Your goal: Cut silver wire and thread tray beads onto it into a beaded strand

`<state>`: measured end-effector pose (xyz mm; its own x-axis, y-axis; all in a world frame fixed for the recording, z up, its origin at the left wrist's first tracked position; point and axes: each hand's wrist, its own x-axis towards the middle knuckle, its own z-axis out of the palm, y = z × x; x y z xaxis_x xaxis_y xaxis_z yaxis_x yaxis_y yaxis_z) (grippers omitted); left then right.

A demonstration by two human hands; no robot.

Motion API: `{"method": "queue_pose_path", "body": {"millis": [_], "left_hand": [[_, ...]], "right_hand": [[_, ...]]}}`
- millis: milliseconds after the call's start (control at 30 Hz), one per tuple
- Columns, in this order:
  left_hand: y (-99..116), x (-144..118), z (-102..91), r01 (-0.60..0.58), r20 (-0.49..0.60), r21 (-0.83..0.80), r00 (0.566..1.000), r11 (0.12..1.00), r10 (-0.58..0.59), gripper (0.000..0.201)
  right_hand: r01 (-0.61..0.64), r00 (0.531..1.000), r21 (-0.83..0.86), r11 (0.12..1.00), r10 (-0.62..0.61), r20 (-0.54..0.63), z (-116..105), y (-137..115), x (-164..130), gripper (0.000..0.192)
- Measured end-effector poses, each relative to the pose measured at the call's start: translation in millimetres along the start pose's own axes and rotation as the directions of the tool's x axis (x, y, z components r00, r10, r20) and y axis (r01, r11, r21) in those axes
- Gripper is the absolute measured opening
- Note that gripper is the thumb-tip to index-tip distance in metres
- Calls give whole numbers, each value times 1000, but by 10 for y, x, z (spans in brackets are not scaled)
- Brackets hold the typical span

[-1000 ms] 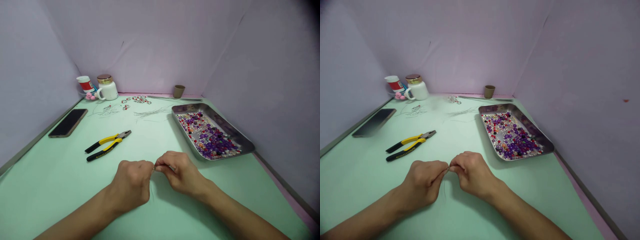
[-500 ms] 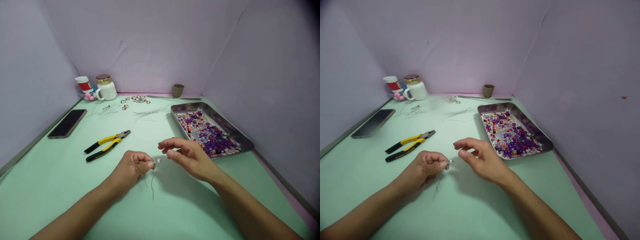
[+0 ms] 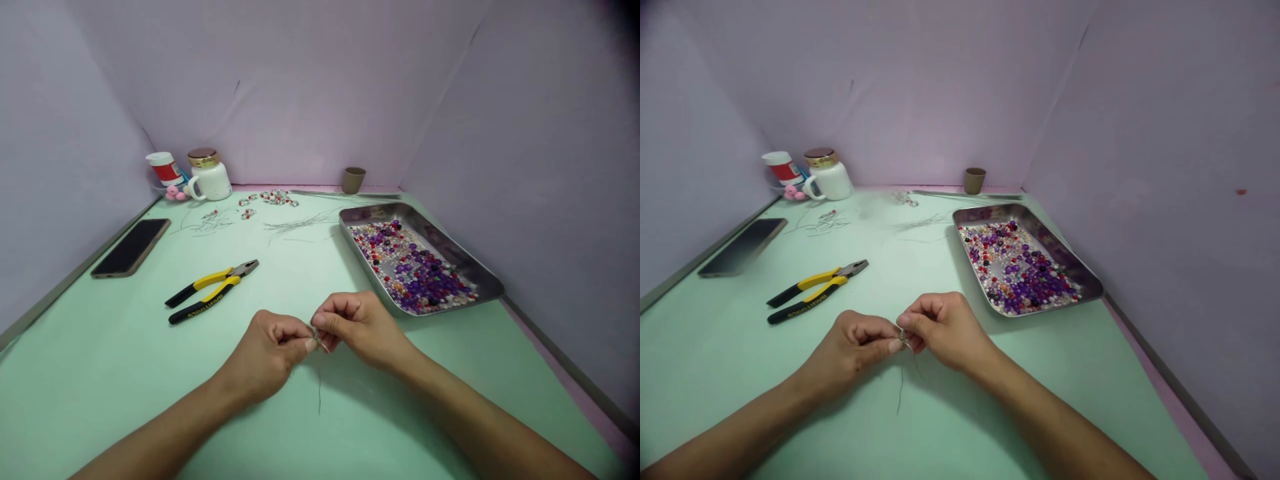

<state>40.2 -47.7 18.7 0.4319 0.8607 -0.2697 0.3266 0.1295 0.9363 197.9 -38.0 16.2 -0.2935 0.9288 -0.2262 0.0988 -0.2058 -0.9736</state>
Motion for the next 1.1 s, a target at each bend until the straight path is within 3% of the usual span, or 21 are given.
{"method": "queue_pose_path", "body": {"millis": [133,400,633,733,833,967,1033,1100], "left_hand": [[-6,4,-14,-21,-50,30,998,999,22,20],[-75,89,-72,72,-113,-368,986,927,-121,13],[-91,92,-1,28,-151,-587,978,809,-144,13],[-76,90,-17,55,-133,-641,974,766,-181,11],[-77,98,-28,122,-97,-678,963,725,-252,11],[-90,109,-27,164,-86,-691,948,704,-305,12],[-86,109,-29,162,-86,-680,951,715,-298,13],[-78,105,-30,148,-97,-646,957,749,-274,13]], "right_hand": [[-46,999,124,991,49,-21,28,-14,14,18],[-65,997,199,978,58,41,37,-1,15,26],[-62,997,192,979,53,52,100,69,-6,21],[-34,999,106,994,30,38,95,104,-7,13],[68,998,-104,992,-68,3,48,138,0,3],[277,961,-413,867,-261,97,-14,163,-5,8],[306,952,-461,833,-265,155,-39,145,-4,9],[253,967,-404,879,-213,142,-67,101,5,5]]}}
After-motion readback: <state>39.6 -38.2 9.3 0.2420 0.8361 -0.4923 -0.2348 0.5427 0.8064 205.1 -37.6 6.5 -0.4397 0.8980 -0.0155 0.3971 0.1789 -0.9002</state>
